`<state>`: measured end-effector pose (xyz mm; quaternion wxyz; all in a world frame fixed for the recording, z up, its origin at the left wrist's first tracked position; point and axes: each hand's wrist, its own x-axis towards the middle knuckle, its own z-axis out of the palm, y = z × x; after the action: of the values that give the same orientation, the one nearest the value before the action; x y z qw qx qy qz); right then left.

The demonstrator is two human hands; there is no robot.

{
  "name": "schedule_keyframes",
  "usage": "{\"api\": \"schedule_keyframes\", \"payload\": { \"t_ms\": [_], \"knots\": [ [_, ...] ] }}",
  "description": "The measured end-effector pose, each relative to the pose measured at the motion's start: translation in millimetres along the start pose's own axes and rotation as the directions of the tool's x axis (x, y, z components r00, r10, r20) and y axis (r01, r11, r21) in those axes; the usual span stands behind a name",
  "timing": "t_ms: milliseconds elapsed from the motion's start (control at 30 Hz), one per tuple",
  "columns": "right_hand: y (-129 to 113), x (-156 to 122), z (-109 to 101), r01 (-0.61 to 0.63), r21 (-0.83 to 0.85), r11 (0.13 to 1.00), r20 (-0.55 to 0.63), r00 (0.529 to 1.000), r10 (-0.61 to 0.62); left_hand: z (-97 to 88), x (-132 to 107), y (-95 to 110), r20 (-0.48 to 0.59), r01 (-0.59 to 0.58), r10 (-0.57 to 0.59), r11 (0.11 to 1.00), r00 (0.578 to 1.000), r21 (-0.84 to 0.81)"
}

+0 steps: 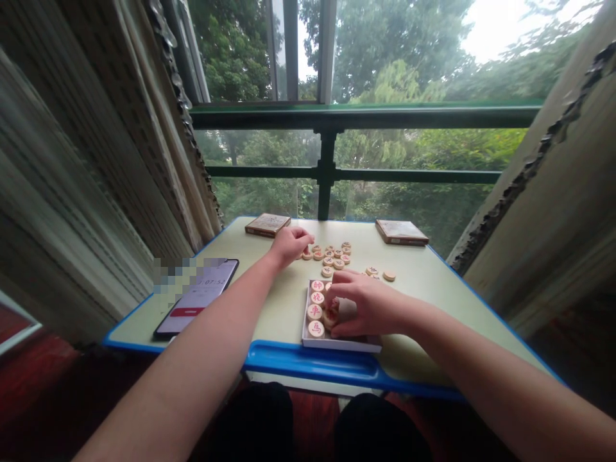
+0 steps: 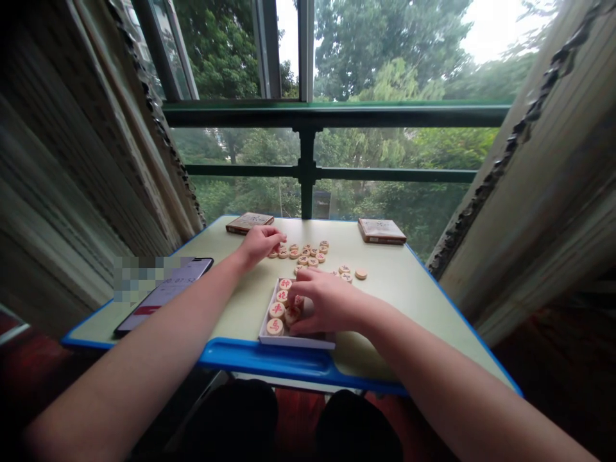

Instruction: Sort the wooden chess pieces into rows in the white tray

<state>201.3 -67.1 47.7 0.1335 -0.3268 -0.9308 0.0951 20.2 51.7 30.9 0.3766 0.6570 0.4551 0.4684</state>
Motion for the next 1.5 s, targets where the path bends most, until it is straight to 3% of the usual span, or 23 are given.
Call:
{"api": "schedule_keyframes", "payload": {
  "t_ms": [233, 467, 833, 1067, 1233, 1500],
  "knots": [
    [3.2, -2.3, -7.9, 0.065, 0.035, 0.997, -0.077, 0.995, -0.062, 0.4, -0.4, 0.3, 0.02, 0.003, -0.003, 1.0, 1.0, 0.019],
    [17.2, -0.3, -11.7, -0.074, -0.099, 0.992, -0.15, 0.987, 0.059, 0.4, -0.2, 0.0, 0.018, 0.006, -0.007, 0.999, 1.0, 0.033],
    [28.4, 7.0, 2.2, -0.094, -0.162, 0.982, -0.143, 0.987, 0.071, 1.0, -0.8, -3.0, 0.029, 0.009, -0.01, 0.999, 1.0, 0.053],
    [20.2, 2.4, -8.1, -0.135, -0.135, 0.982, -0.094, 0.988, 0.123, 0.9, 0.8, -4.8, 0.035, 0.007, -0.01, 0.997, 0.999, 0.071],
    [-0.4, -3.8, -19.0, -0.109, -0.101, 0.989, 0.021, 0.994, 0.111, 0.8, 1.7, -5.9, 0.045, 0.016, -0.019, 0.997, 0.999, 0.069],
    [-12.8, -2.6, -10.3, -0.102, -0.068, 0.992, 0.095, 0.99, 0.108, 0.2, 0.2, -3.7, 0.036, 0.012, -0.014, 0.997, 0.999, 0.07]
  ]
}}
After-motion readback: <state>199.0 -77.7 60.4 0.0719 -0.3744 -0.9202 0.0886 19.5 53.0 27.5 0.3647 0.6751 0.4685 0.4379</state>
